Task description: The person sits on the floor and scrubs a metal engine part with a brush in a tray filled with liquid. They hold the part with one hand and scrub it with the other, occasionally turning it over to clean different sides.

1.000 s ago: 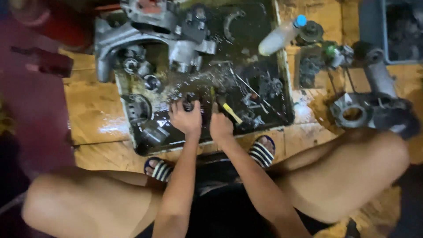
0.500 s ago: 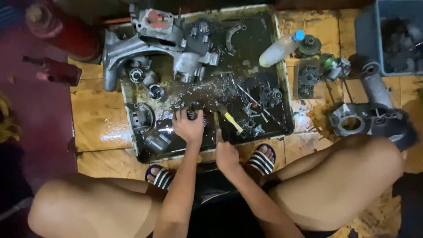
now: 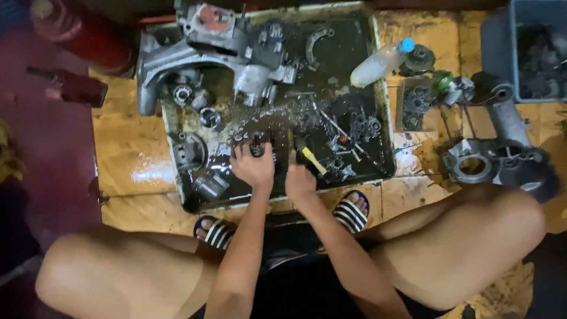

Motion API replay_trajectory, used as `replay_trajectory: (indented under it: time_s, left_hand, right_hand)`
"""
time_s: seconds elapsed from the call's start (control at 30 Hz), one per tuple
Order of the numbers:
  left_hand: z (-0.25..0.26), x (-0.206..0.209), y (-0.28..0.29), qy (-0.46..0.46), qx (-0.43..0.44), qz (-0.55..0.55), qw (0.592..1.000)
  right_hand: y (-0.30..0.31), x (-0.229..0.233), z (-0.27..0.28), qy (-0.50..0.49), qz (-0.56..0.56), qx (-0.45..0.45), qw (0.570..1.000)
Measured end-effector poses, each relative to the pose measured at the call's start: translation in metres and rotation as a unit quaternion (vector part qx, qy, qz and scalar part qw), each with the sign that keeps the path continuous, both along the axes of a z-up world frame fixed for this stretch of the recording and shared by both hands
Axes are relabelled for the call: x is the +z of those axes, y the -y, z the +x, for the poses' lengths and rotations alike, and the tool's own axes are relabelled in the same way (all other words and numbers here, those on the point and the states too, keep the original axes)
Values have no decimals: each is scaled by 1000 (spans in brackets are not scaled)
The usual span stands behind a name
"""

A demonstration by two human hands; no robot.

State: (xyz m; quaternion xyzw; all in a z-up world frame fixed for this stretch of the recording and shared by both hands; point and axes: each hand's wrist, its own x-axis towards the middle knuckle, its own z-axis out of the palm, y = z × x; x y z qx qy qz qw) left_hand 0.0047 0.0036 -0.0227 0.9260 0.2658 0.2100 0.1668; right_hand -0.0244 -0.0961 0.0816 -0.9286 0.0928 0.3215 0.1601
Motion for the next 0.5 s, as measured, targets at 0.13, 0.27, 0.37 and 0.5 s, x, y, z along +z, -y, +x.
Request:
replay_trajectory:
  time_s: [0.13,0.27,0.37,0.5]
  left_hand:
    - [3,17,4,19,33,-15,999]
    - [5,17,6,38,20,-1,999]
    - [1,16,5,41,20,-5,999]
    - [1,-4,5,78,17,-3,997]
  right_hand:
    - [-15,44,-28,-21,25,-15,999]
    - [-12,38,-15,-86,8,-6,996]
    - [-11,54,-6,-59,28,-13,998]
    - [-11,31,-55,-122,-11,-9,992]
